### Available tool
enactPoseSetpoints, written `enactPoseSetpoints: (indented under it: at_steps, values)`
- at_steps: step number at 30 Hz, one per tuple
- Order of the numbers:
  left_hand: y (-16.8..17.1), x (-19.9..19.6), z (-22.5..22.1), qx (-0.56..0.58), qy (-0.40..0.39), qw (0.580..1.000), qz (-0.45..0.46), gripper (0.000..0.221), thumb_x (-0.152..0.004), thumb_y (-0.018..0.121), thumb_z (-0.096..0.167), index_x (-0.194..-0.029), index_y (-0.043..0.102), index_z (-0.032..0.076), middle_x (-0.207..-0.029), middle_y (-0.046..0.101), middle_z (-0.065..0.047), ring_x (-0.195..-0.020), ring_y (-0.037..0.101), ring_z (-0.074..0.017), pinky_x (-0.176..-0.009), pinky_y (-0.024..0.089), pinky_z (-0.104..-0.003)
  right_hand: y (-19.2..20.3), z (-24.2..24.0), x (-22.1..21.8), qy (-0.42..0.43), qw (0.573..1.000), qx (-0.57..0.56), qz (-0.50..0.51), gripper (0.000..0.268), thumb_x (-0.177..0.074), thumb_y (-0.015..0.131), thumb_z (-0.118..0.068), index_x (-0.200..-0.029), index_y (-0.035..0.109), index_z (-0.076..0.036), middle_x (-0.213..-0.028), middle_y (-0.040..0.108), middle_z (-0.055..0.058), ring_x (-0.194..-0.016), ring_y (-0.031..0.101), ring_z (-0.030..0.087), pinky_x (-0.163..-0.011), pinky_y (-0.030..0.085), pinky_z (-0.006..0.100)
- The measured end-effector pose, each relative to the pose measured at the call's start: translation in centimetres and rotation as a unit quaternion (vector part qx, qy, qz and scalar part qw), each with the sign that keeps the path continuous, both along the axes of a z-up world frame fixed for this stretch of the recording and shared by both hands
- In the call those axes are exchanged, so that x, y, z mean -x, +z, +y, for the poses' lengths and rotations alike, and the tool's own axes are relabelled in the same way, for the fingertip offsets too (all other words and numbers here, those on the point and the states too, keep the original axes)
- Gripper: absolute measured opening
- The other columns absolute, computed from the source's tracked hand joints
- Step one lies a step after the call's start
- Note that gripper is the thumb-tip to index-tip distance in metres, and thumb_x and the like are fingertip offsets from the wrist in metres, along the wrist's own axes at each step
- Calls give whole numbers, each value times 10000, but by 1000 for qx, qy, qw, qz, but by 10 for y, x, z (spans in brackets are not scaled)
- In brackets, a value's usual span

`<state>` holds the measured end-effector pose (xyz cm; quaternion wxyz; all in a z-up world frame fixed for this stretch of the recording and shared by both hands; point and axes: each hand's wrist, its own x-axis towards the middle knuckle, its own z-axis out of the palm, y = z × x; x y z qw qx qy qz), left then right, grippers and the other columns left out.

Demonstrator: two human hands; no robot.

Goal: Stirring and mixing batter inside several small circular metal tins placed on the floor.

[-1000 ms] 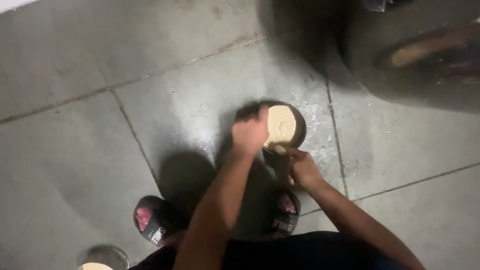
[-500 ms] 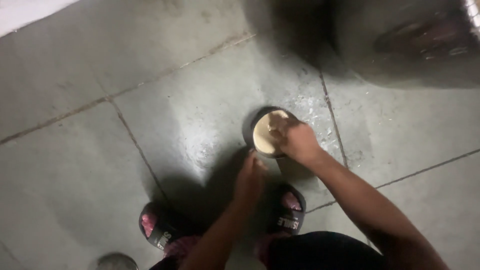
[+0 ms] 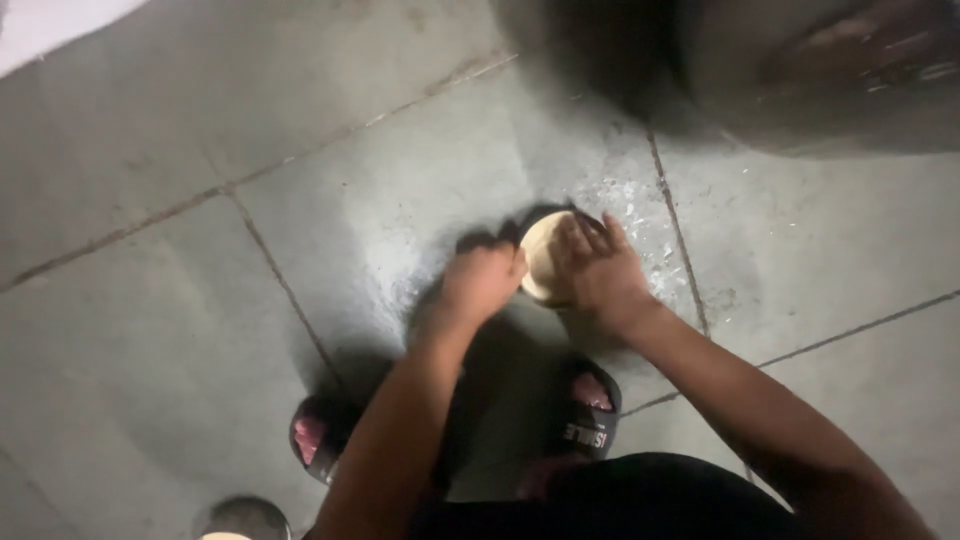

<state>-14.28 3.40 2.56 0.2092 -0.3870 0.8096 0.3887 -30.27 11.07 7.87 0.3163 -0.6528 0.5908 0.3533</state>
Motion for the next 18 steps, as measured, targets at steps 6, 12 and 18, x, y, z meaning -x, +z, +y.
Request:
enactPoseSetpoints:
  at_steps: [6, 12, 18]
  values:
    - [-63, -23, 90, -256, 290, 915, 112, 409, -1037, 460, 357, -1015, 725, 46, -886, 771, -123, -823, 740, -223, -790, 567, -386, -28, 53, 3, 166, 978, 108, -60, 693, -1018, 450, -315, -1611, 203, -55, -1679, 204, 189, -1556, 156, 307, -1250, 79, 527]
    - [-9, -22, 55, -273, 254, 922, 100, 478, -1025, 428, 417, -1049, 731, 48, -920, 775, -169, -881, 758, -318, -851, 569, -438, -17, 37, 27, 75, 994, 74, 10, 767, -940, 435, -335, -1615, 152, -106, -1671, 142, 180, -1524, 127, 289, -1235, 61, 539]
    - [-2, 8, 9, -37, 32, 998, 31, 545, -1056, 344, 489, -998, 675, 59, -970, 728, -228, -902, 712, -418, -828, 547, -536, 0, 34, -1, 150, 989, -1, -18, 686, -1015, 408, -270, -1616, 120, -109, -1692, 67, 174, -1558, 35, 304, -1248, 16, 541]
